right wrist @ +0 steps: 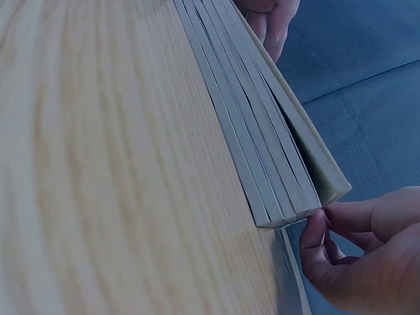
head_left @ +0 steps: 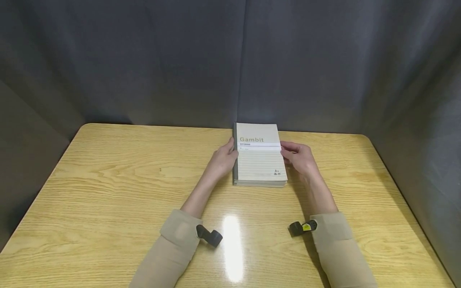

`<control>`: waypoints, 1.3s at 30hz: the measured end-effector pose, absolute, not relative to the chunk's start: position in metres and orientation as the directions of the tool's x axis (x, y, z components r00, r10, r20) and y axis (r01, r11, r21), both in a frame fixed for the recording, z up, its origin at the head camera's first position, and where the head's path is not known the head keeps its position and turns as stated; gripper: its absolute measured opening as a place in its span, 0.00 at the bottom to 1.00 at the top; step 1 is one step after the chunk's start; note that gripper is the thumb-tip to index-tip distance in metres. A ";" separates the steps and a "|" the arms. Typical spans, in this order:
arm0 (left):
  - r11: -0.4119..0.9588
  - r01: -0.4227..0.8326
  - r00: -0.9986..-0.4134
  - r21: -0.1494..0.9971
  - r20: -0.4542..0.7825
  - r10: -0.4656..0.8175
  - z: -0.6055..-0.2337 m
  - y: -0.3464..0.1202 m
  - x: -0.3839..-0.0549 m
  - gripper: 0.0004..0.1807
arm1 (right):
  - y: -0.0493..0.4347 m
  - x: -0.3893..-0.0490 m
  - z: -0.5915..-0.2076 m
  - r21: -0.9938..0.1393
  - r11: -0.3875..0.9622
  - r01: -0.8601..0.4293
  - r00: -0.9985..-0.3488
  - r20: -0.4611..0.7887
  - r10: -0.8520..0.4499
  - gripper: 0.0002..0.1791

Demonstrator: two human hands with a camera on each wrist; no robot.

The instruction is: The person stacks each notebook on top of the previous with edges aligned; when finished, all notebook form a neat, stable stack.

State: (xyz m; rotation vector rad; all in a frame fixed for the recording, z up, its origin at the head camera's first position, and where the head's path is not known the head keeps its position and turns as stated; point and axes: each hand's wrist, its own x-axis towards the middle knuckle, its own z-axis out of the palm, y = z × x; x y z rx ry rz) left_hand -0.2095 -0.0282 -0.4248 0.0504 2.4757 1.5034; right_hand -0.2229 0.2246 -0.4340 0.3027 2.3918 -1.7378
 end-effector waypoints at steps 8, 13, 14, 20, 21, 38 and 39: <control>0.422 -0.120 -0.964 0.898 -0.208 0.167 -0.421 -0.030 -0.210 0.34 | 0.225 -0.222 -0.432 -0.929 0.281 0.240 -0.971 -0.226 0.082 0.25; 0.324 -0.162 -0.958 0.932 -0.227 0.176 -0.420 -0.031 -0.210 0.37 | 0.224 -0.220 -0.428 -0.926 0.297 0.234 -0.972 -0.228 0.052 0.27; 0.311 -0.169 -0.956 0.935 -0.233 0.181 -0.420 -0.031 -0.211 0.37 | 0.223 -0.219 -0.427 -0.923 0.306 0.235 -0.972 -0.233 0.042 0.27; 0.275 -0.183 -0.945 0.944 -0.246 0.215 -0.421 -0.032 -0.211 0.37 | 0.218 -0.217 -0.421 -0.908 0.341 0.243 -0.966 -0.257 0.004 0.28; 0.272 -0.187 -0.943 0.944 -0.250 0.219 -0.421 -0.032 -0.211 0.37 | 0.217 -0.216 -0.420 -0.907 0.346 0.241 -0.966 -0.257 0.001 0.28; 0.188 -0.211 -0.916 0.959 -0.261 0.305 -0.420 -0.033 -0.213 0.39 | 0.216 -0.214 -0.414 -0.917 0.323 0.235 -0.959 -0.272 -0.074 0.32; 0.170 -0.226 -0.912 0.959 -0.270 0.309 -0.420 -0.033 -0.213 0.40 | 0.216 -0.214 -0.414 -0.925 0.299 0.233 -0.961 -0.267 -0.076 0.29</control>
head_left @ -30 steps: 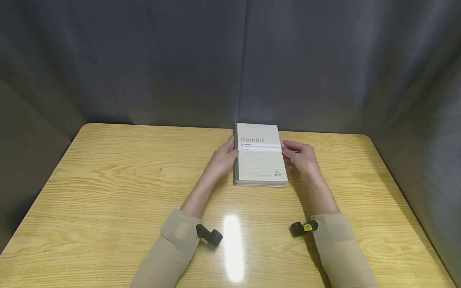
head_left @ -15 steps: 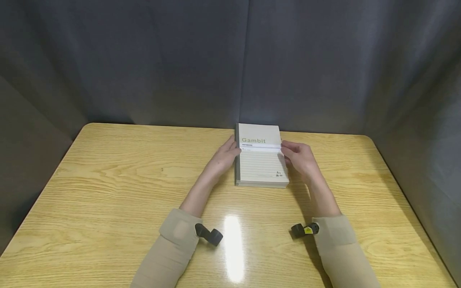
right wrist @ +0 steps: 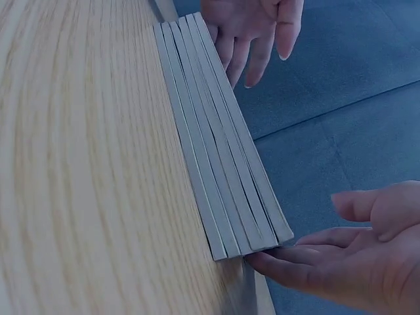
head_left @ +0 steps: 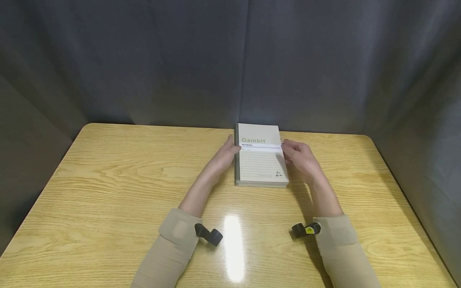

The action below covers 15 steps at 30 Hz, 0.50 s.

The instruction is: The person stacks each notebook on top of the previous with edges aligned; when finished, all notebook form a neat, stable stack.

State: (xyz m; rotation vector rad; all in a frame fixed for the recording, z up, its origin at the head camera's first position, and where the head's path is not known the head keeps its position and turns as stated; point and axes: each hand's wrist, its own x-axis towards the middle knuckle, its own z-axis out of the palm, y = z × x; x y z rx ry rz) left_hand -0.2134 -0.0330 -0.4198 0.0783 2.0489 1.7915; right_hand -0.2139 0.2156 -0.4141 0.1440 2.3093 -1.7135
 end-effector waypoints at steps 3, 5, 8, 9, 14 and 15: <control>0.105 -0.266 -0.897 0.958 -0.286 0.336 -0.421 -0.032 -0.213 0.40 | 0.215 -0.213 -0.414 -0.937 0.253 0.241 -0.959 -0.271 -0.089 0.29; 0.079 -0.265 -0.892 0.961 -0.276 0.358 -0.421 -0.032 -0.213 0.39 | 0.214 -0.214 -0.414 -0.940 0.222 0.258 -0.953 -0.286 -0.102 0.29; 0.087 -0.243 -0.887 0.966 -0.258 0.383 -0.422 -0.032 -0.212 0.39 | 0.214 -0.215 -0.414 -0.935 0.215 0.284 -0.938 -0.317 -0.139 0.34; 0.101 -0.231 -0.888 0.968 -0.252 0.384 -0.422 -0.032 -0.212 0.39 | 0.214 -0.215 -0.414 -0.932 0.214 0.292 -0.935 -0.325 -0.142 0.34; 0.143 -0.205 -0.894 0.968 -0.244 0.375 -0.423 -0.033 -0.210 0.41 | 0.213 -0.216 -0.415 -0.934 0.200 0.296 -0.931 -0.329 -0.157 0.34; 0.143 -0.200 -0.895 0.969 -0.240 0.375 -0.423 -0.032 -0.210 0.41 | 0.213 -0.216 -0.415 -0.935 0.194 0.297 -0.932 -0.328 -0.156 0.34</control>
